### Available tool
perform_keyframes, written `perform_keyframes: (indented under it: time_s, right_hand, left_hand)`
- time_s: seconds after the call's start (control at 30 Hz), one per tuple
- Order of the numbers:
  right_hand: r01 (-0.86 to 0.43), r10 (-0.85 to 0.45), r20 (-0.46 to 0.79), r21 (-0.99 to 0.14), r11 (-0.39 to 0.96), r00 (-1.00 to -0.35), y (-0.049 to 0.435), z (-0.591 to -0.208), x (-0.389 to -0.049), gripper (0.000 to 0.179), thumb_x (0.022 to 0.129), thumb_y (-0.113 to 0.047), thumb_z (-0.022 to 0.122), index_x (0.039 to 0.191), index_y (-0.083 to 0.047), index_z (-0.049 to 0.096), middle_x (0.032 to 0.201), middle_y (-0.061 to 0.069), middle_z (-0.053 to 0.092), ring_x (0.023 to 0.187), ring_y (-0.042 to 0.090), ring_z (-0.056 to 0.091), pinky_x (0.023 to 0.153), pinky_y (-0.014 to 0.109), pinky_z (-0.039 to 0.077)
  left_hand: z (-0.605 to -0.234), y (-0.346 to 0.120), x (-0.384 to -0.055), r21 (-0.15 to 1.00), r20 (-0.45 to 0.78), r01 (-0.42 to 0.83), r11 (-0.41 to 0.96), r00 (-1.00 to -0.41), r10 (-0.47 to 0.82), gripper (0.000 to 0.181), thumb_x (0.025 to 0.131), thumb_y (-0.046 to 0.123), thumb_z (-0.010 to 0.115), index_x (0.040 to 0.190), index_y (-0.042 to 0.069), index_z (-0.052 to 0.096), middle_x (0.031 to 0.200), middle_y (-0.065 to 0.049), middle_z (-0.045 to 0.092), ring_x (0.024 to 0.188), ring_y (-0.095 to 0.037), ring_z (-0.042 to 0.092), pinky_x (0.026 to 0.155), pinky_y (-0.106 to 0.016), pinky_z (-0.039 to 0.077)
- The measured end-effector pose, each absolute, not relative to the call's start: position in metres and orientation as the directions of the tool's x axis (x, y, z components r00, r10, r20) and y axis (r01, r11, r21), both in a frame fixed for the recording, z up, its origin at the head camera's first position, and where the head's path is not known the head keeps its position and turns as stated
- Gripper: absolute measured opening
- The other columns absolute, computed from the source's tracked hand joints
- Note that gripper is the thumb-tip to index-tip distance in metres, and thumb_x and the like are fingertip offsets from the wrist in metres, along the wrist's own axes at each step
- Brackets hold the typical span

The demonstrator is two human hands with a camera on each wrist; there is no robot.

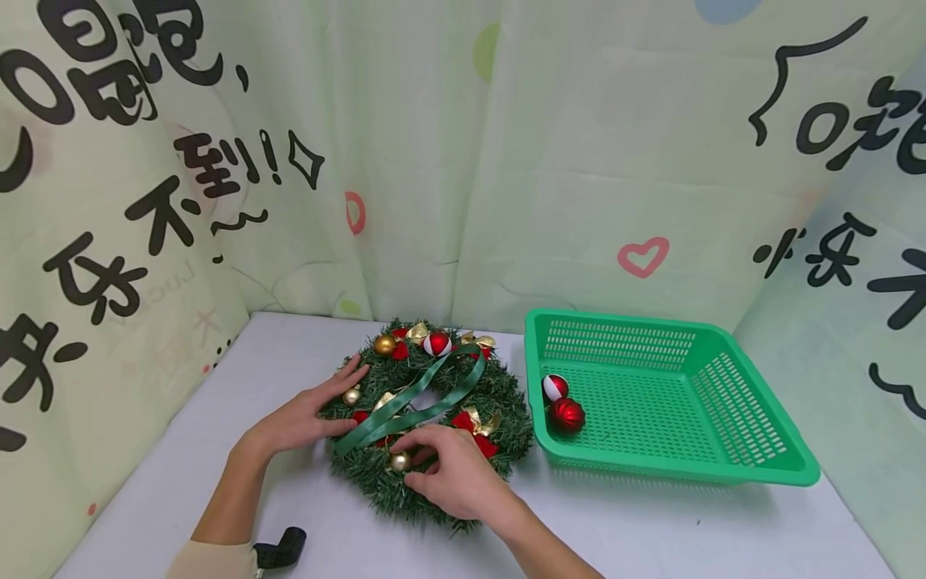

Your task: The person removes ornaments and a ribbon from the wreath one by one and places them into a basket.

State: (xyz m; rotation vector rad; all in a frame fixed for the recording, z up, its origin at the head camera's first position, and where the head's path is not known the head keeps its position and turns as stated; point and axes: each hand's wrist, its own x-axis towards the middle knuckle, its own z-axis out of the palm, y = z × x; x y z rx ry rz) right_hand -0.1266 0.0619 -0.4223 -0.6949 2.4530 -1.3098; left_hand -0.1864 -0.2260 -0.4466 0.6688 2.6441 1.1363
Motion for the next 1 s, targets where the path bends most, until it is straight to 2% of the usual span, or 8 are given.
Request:
perform_keyframes:
  time_s: [0.37, 0.6, 1.0]
  right_hand:
    - [-0.27, -0.526, -0.004, -0.855, 0.444, -0.85, 0.0629, -0.4222, -0.1267, 0.024, 0.089, -0.01, 0.082, 0.112, -0.017, 0.077, 0.114, -0.002, 0.071, 0.094, 0.013, 0.071, 0.075, 0.02, 0.056]
    - [-0.243, -0.507, -0.006, -0.873, 0.423, -0.862, 0.0624, -0.4247, -0.1268, 0.021, 0.089, -0.011, 0.082, 0.108, -0.017, 0.077, 0.11, -0.003, 0.071, 0.089, 0.005, 0.069, 0.075, 0.02, 0.057]
    - [-0.237, -0.467, 0.023, -0.882, 0.406, -0.884, 0.0619, -0.4241, -0.1281, 0.019, 0.088, -0.013, 0.084, 0.104, -0.02, 0.078, 0.102, -0.005, 0.074, 0.086, 0.006, 0.07, 0.071, 0.023, 0.057]
  left_hand:
    - [-0.4475, -0.2264, -0.1884, 0.725, 0.006, 0.333, 0.602, -0.878, 0.479, 0.079, 0.1, 0.032, 0.069, 0.167, 0.021, 0.028, 0.176, -0.009, 0.008, 0.158, -0.047, 0.014, 0.117, -0.076, 0.025]
    - [-0.4498, -0.2272, -0.1893, 0.726, 0.009, 0.337, 0.6, -0.877, 0.48, 0.079, 0.1, 0.033, 0.069, 0.167, 0.021, 0.028, 0.176, -0.009, 0.009, 0.158, -0.047, 0.015, 0.117, -0.076, 0.024]
    - [-0.4507, -0.2273, -0.1896, 0.738, 0.001, 0.322, 0.593, -0.879, 0.476, 0.082, 0.1, 0.033, 0.07, 0.168, 0.021, 0.025, 0.177, -0.007, 0.007, 0.159, -0.044, 0.013, 0.119, -0.074, 0.023]
